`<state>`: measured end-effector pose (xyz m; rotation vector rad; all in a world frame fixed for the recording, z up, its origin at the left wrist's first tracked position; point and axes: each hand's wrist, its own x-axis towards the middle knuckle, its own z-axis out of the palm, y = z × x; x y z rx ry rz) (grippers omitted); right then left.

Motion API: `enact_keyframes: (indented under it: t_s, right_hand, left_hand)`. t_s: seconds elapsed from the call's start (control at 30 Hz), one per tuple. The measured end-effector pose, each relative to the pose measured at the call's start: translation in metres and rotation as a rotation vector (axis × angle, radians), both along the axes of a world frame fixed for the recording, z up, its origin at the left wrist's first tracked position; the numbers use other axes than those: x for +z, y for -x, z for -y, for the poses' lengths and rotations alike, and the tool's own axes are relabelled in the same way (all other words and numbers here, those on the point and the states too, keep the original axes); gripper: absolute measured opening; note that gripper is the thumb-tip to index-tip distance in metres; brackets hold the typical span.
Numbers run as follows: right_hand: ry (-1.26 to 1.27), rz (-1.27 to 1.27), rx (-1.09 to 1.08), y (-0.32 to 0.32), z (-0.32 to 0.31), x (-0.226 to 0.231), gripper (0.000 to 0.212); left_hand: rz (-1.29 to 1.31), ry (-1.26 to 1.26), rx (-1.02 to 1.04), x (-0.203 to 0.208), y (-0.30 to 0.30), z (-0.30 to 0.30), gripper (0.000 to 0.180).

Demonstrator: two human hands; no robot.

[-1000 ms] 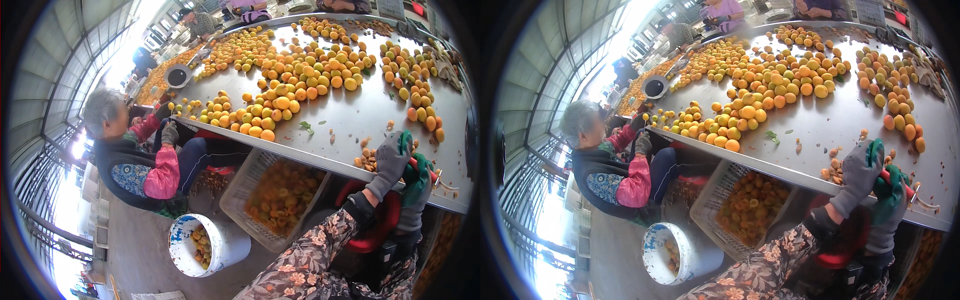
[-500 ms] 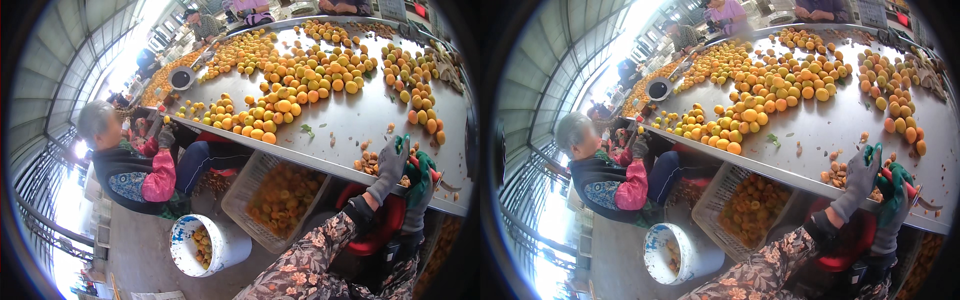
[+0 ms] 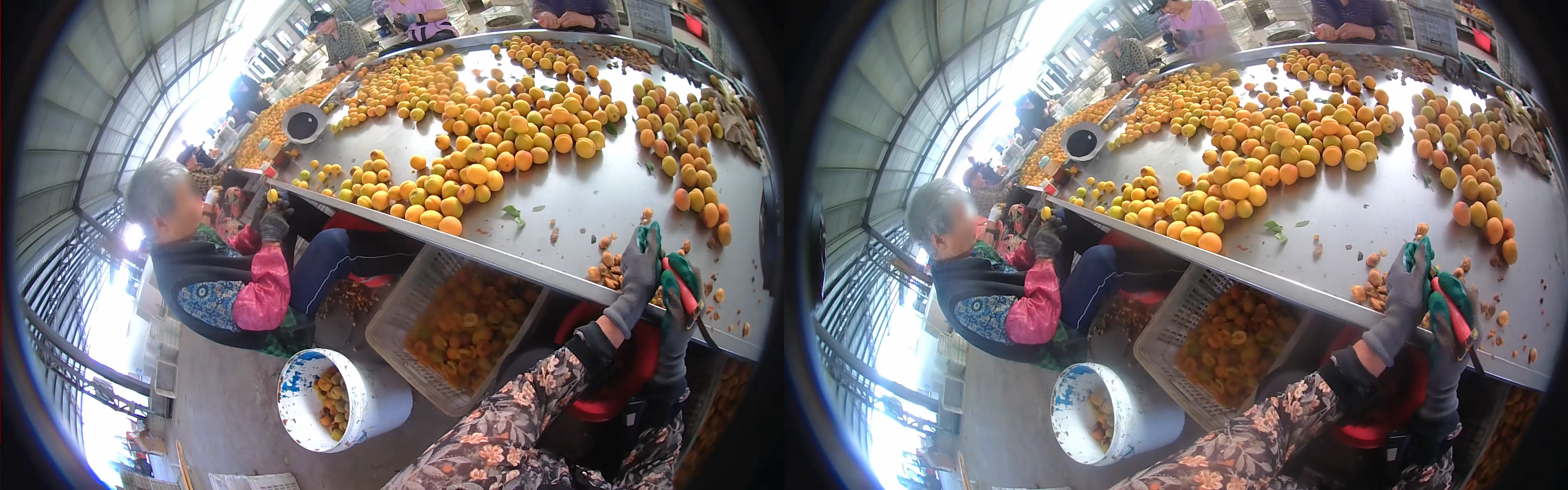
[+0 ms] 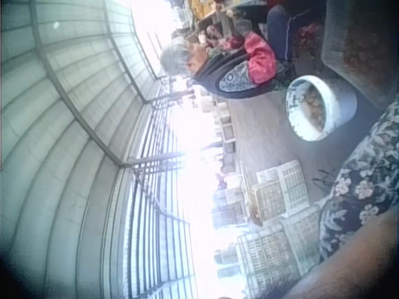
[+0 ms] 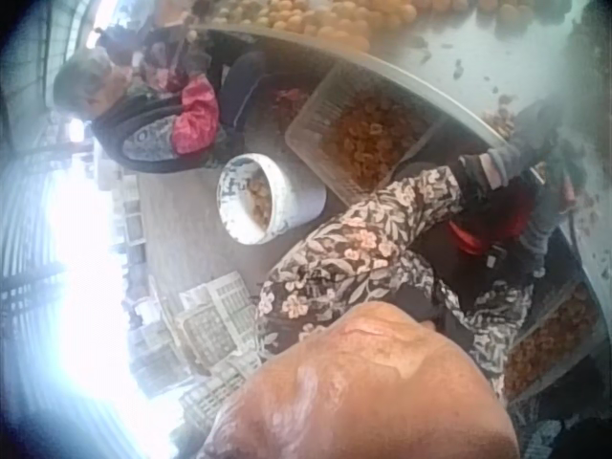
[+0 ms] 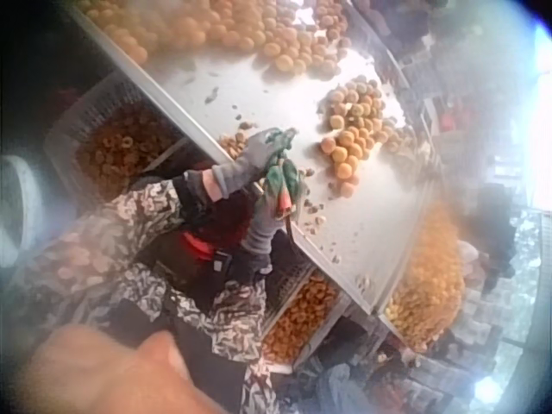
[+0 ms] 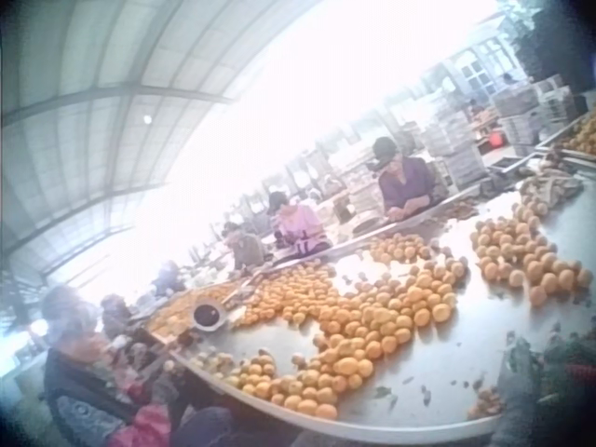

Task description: The person picks up an apricot from the table, cuts it open using a knife, and removes the pit. They place the pitted fruit into a red bowl and drop the pit onto the table, repeating these actions with additional apricots.

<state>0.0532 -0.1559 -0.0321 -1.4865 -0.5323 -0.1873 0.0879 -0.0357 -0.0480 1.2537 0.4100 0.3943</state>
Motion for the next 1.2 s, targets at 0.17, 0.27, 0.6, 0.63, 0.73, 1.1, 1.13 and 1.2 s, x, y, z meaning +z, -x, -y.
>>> enact_keyframes:
  t_s: [0.17, 0.27, 0.6, 0.63, 0.73, 1.1, 1.13, 1.2]
  right_hand:
    - [0.096, 0.083, -0.098, 0.0, 0.002, -0.013, 0.037]
    - [0.053, 0.093, -0.116, -0.003, -0.001, -0.015, 0.035]
    - [-0.047, -0.016, -0.112, -0.027, 0.007, -0.001, 0.025]
    - [-0.063, -0.046, -0.094, -0.027, 0.008, -0.001, 0.025]
    - [-0.126, -0.125, -0.058, -0.029, 0.012, -0.002, 0.026]
    - [-0.257, -0.179, 0.02, -0.031, 0.014, -0.008, 0.027]
    - [-0.218, -0.195, -0.016, -0.031, 0.015, -0.007, 0.027]
    - [-0.157, -0.209, -0.046, -0.032, 0.015, -0.007, 0.027]
  left_hand:
    - [-0.014, -0.198, 0.021, 0.005, 0.003, 0.001, 0.046]
    - [-0.013, -0.184, 0.054, 0.007, 0.003, 0.003, 0.044]
    - [0.138, -0.01, 0.099, -0.023, -0.007, 0.011, 0.037]
    - [0.161, 0.0, 0.098, -0.024, -0.007, 0.012, 0.034]
    - [0.268, 0.081, 0.096, -0.022, -0.006, 0.013, 0.022]
    - [0.209, 0.249, -0.038, -0.014, 0.0, 0.006, 0.031]
    - [0.229, 0.274, -0.049, -0.015, -0.001, 0.007, 0.031]
    - [0.212, 0.23, -0.049, -0.015, -0.002, 0.008, 0.029]
